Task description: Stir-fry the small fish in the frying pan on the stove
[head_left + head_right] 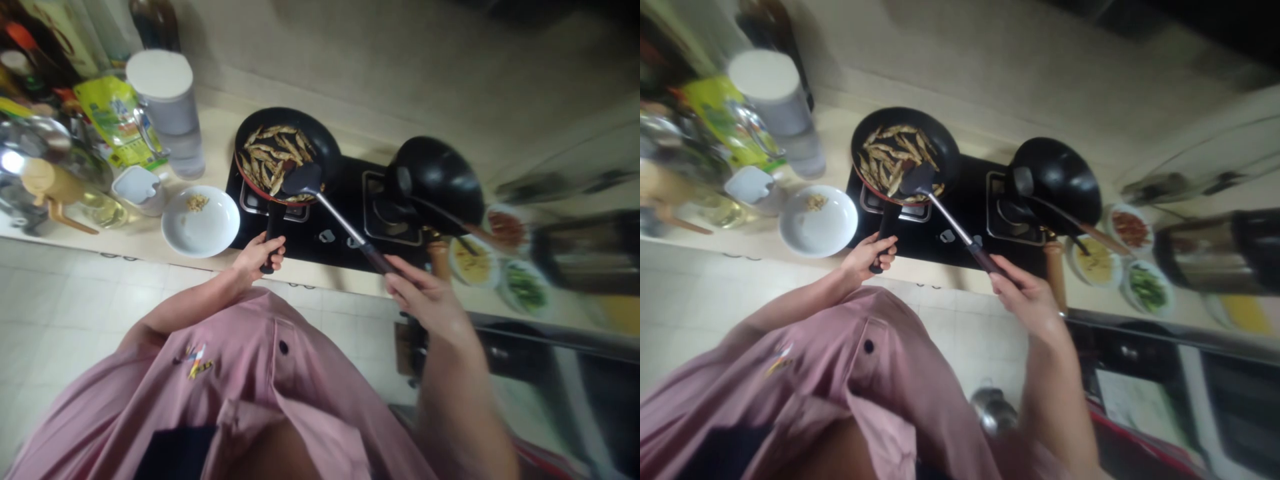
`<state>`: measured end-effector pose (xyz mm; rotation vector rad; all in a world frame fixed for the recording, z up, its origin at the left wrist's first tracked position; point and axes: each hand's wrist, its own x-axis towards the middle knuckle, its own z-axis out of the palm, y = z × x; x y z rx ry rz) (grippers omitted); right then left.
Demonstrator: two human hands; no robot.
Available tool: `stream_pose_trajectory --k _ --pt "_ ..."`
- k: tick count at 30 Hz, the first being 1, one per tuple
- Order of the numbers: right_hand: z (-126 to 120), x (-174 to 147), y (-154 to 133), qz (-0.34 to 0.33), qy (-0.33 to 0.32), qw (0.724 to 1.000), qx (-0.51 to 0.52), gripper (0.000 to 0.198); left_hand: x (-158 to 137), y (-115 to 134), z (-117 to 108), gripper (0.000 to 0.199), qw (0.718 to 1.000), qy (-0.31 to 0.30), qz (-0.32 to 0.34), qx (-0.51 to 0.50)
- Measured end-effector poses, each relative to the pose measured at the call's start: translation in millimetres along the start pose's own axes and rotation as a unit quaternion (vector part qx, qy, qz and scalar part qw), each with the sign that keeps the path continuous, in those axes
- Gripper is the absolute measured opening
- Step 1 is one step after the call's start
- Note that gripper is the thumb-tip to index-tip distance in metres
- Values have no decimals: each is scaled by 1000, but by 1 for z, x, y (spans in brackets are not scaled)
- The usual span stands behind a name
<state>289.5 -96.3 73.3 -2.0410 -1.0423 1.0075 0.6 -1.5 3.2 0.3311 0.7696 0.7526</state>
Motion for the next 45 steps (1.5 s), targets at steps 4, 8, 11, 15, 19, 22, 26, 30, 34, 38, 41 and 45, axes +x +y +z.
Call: stream_pose_trajectory --k 4,8,11,15,19,22,26,30,34,38,41,45 --pt "7 1 -3 -13 1 999 35 67 0 0 0 33 1000 -3 -1 3" --pt "18 4 -13 -11 -12 999 44 66 -1 1 1 32 1000 -5 3 4" --pt "23 5 -18 -11 -17 999 33 65 0 1 1 33 1000 -2 -1 1" --pt "17 3 -18 -22 1 999 29 64 0 0 1 35 1000 4 -5 -7" --pt "1 -5 -13 -4 28 999 26 64 0 -1 2 37 1000 9 -4 -4" --pt "-6 -10 -7 14 22 999 19 62 -1 0 2 36 1000 5 -3 -2" --pt "-6 -11 1 54 12 998 20 64 -1 0 2 35 1000 -2 -3 2" --pt "5 -6 9 66 -13 996 52 68 -2 1 2 35 1000 -9 -1 0" --pt "18 -2 10 51 -26 995 83 69 -2 1 3 37 1000 10 -6 -4" --pt "25 1 1 24 -33 995 91 69 -2 1 3 37 1000 13 -9 -6" --pt "29 3 -5 13 -45 996 79 68 -3 1 4 36 1000 12 -7 -8" --pt "30 4 -8 19 -43 997 65 67 -5 2 6 34 1000 9 -7 -6"
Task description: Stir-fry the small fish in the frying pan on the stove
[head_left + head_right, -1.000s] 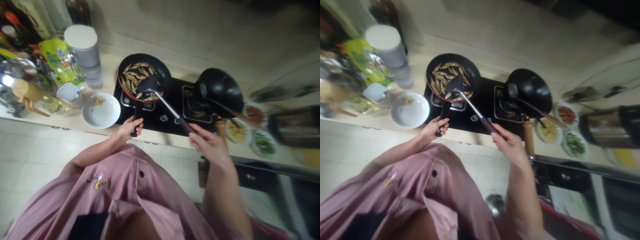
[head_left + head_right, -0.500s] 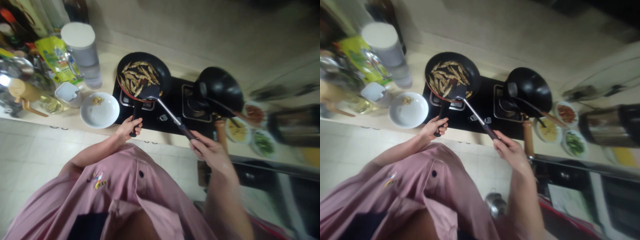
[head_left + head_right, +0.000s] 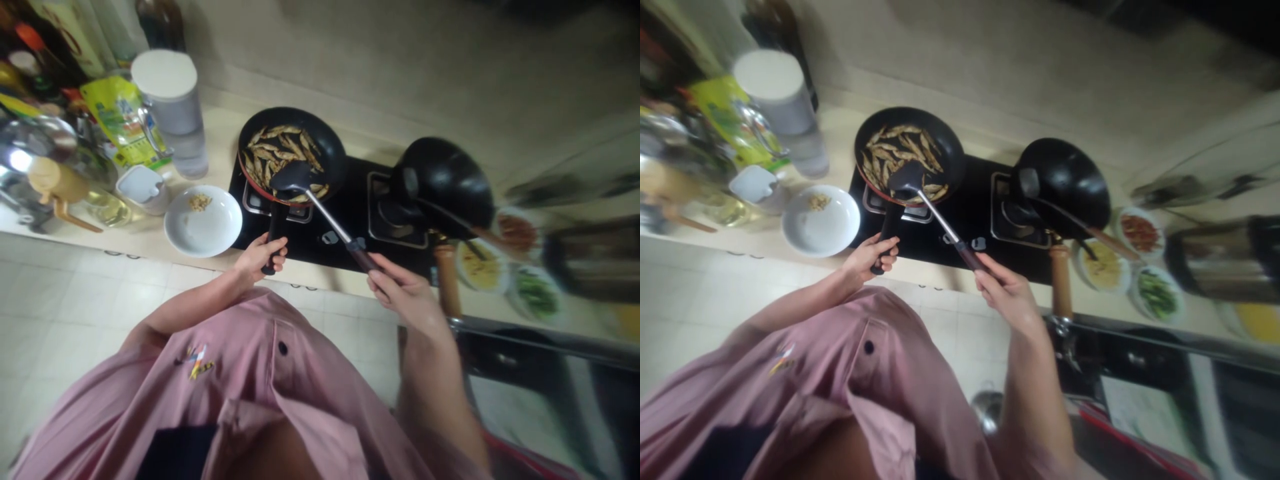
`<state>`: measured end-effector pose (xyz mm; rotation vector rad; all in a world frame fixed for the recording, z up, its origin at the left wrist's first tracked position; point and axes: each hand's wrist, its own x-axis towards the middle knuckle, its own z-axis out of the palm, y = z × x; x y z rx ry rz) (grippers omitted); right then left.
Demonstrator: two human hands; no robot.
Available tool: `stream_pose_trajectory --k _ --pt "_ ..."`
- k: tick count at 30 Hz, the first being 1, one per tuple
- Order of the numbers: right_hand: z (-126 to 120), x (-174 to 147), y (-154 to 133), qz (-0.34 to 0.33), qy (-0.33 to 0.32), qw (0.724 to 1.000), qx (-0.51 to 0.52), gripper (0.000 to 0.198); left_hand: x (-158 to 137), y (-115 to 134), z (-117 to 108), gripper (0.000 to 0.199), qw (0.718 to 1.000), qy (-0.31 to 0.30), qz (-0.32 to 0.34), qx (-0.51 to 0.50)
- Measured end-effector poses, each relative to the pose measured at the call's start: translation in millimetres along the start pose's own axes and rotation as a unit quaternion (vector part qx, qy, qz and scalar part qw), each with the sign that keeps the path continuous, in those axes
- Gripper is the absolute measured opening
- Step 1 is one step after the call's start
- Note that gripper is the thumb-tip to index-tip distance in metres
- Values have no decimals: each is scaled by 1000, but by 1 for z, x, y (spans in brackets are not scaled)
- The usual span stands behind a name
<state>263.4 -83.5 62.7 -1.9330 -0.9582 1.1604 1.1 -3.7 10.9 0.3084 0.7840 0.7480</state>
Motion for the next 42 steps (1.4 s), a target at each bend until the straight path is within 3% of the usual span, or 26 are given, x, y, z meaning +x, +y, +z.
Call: stream_pose_trajectory --k 8,15,23,32,37,42 --pt "-16 -6 5 3 7 1000 -6 67 3 -2 -3 35 1000 -16 4 1" --pt "-29 -14 4 11 77 997 0 67 3 -2 -3 34 1000 -10 6 -2" --pt "-34 0 13 14 102 994 18 72 5 -2 -5 32 1000 -13 4 1" --pt "-24 7 17 -17 60 998 11 69 3 -1 -3 30 1000 -6 8 6" --pt "-9 21 -6 -36 96 995 14 65 5 -1 -5 33 1000 -14 8 6" --pt "22 44 -28 -42 63 996 37 66 7 -3 -7 34 1000 -3 12 10"
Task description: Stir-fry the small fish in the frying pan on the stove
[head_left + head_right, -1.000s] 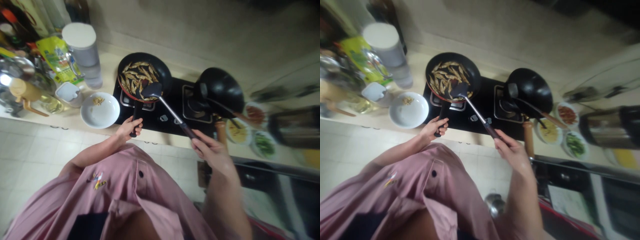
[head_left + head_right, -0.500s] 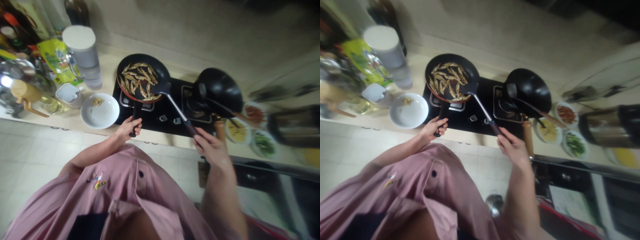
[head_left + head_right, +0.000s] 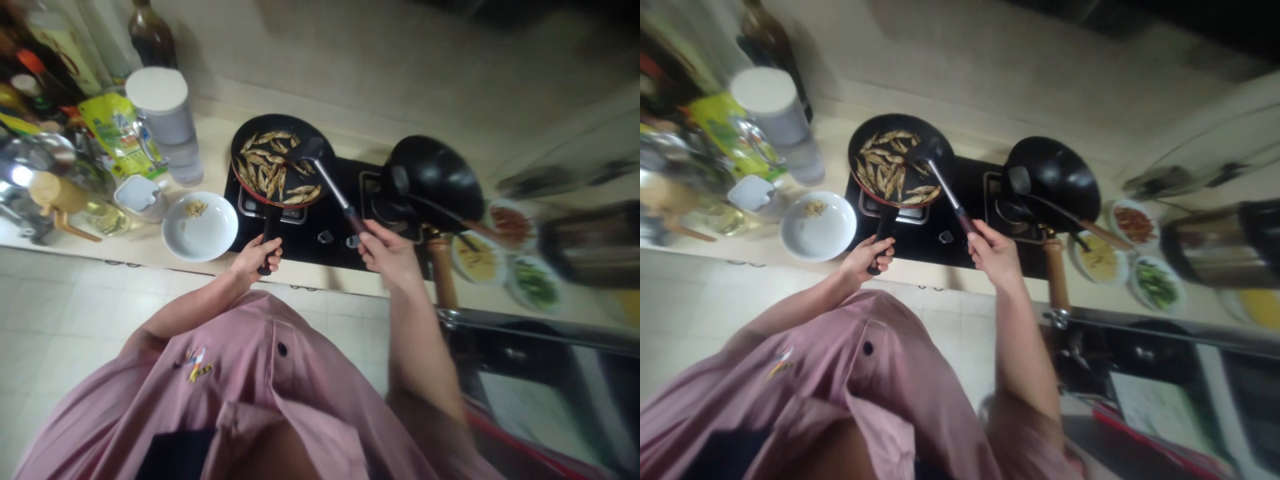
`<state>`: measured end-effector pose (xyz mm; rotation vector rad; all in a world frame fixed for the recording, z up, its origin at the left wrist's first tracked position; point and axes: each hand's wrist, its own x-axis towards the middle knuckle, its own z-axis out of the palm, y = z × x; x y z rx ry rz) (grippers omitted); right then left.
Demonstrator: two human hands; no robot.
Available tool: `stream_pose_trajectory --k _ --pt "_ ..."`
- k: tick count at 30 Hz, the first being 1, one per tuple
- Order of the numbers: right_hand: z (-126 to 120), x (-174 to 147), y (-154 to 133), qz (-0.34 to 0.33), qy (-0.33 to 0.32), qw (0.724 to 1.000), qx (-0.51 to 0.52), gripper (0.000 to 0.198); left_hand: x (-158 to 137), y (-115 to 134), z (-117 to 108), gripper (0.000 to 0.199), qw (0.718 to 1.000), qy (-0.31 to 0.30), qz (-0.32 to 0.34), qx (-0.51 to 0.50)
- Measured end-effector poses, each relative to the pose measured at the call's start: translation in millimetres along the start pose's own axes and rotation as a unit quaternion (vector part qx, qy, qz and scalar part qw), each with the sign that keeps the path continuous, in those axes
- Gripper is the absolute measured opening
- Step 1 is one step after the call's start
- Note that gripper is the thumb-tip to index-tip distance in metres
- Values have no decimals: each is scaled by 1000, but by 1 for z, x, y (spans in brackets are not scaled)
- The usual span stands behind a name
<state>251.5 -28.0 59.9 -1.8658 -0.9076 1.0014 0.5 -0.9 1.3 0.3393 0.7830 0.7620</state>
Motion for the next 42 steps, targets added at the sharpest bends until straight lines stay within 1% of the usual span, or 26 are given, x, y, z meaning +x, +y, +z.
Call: stream_pose_trajectory --k 2,5,7,9,13,16,18,20,22,23,24,26,27,29,30,31,32,34,36,38,40,42 --pt "2 0 1 15 -9 1000 -1 66 -1 1 2 32 1000 0 -3 0" --pt "-9 -9 5 38 5 999 -10 68 -4 2 6 31 1000 14 -8 -6" --pt "-17 -14 5 40 24 999 -9 70 -6 4 9 29 1000 26 -12 -9" --pt "-16 -15 0 31 29 999 -5 70 -7 5 11 26 999 31 -14 -8" --pt "7 0 -11 3 -23 1000 -8 68 -7 6 12 24 999 38 -14 -1" --pt "22 15 -12 -34 -52 998 -30 67 -8 6 12 24 999 36 -15 1" --pt "25 22 -11 -75 -51 992 -83 64 -8 6 12 26 999 35 -12 -3" --pt "21 25 -13 -124 -49 978 -161 59 -9 6 12 27 999 37 -10 -7" --pt "15 25 -20 -192 -52 950 -239 52 -9 5 12 29 999 35 -14 -8" --pt "12 24 -25 -235 -54 930 -278 49 -10 5 11 30 999 35 -16 -9" --pt "9 23 -32 -279 -56 904 -320 45 -10 5 11 31 999 36 -18 -12" --pt "6 22 -51 -356 -48 837 -414 40 -9 5 11 33 999 36 -19 -17" --pt "5 22 -61 -380 -41 799 -465 39 -9 5 10 34 999 35 -17 -19" --pt "5 26 -84 -403 -24 725 -559 37 -8 5 9 36 999 27 -11 -17" --pt "6 29 -95 -407 -24 692 -596 36 -7 5 9 37 1000 22 -9 -14" --pt "6 33 -106 -411 -26 668 -620 35 -6 5 8 37 1000 18 -7 -12" --pt "7 37 -116 -415 -34 651 -635 34 -5 5 8 37 1000 16 -6 -11" --pt "10 45 -135 -424 -49 634 -645 32 -5 6 7 38 1000 15 -7 -9" --pt "15 53 -149 -422 -61 627 -652 32 -5 7 7 37 1000 15 -9 -7" --pt "21 61 -159 -406 -67 622 -666 33 -6 8 8 36 1000 12 -11 -5" --pt "26 67 -165 -396 -71 615 -678 35 -6 9 8 36 1000 10 -13 -5" --pt "28 72 -166 -410 -68 609 -675 34 -6 9 8 37 1000 8 -13 -5"
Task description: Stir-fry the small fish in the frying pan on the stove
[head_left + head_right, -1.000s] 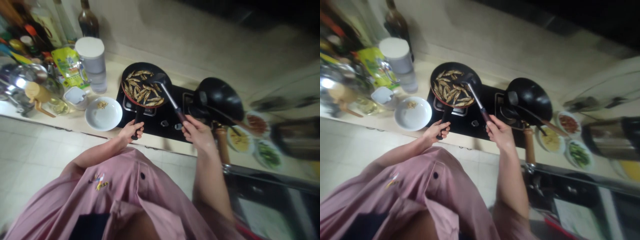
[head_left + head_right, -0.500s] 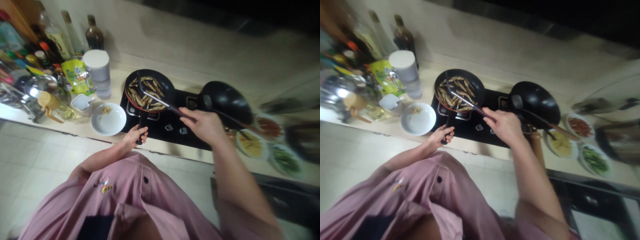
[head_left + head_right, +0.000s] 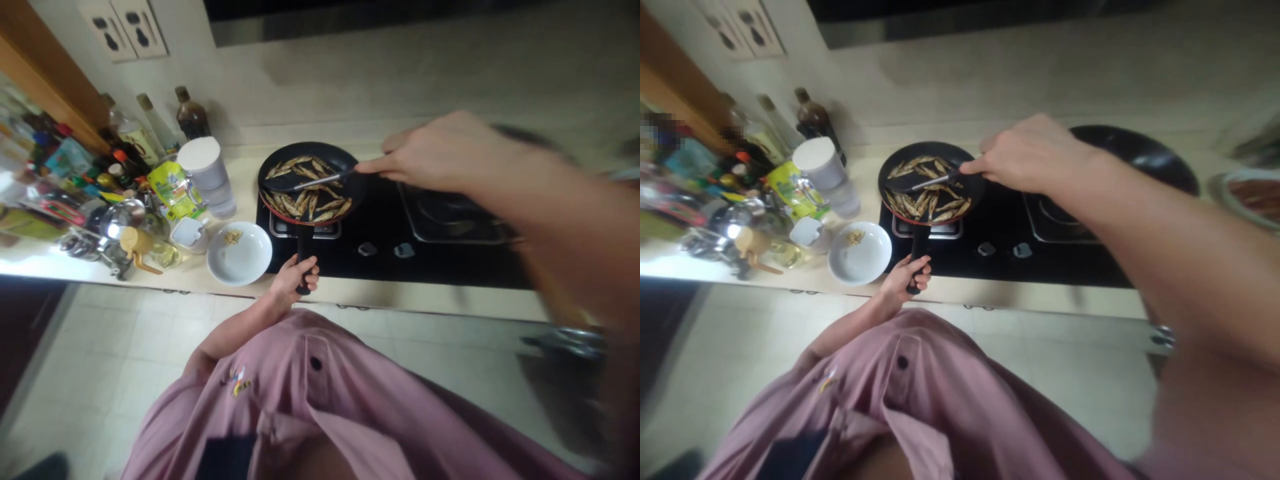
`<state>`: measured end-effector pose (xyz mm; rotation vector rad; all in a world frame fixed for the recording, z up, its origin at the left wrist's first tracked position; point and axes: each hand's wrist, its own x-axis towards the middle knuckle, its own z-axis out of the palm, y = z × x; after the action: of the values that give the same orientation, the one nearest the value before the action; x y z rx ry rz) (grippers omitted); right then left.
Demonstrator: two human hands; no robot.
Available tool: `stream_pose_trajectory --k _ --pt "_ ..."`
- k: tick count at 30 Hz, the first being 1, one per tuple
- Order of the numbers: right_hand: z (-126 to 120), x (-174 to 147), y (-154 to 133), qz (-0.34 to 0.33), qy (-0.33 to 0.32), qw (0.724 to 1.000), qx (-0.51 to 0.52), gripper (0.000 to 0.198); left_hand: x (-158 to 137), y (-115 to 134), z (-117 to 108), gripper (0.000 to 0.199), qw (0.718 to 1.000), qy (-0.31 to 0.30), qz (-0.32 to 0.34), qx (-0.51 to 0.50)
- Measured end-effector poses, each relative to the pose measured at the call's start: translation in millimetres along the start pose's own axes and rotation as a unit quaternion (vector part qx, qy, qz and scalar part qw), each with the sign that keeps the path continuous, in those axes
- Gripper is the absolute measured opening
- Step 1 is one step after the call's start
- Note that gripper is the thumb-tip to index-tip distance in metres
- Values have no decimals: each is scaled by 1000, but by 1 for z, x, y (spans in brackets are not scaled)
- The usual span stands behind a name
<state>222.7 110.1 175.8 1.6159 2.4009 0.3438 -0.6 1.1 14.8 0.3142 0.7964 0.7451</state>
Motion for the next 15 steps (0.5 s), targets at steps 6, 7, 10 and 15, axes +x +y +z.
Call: stream_pose_trajectory --k 6,7,10,15 --pt "14 -6 12 47 43 998 14 36 2 -1 -2 38 1000 -2 1 6" --pt "18 -7 14 62 49 997 28 37 2 -2 -3 38 1000 -3 1 5" --pt "32 -11 18 95 83 984 125 39 2 -2 -4 38 1000 -7 1 2" --pt "57 -16 -5 243 77 868 426 42 1 -2 -4 37 1000 -7 0 0"
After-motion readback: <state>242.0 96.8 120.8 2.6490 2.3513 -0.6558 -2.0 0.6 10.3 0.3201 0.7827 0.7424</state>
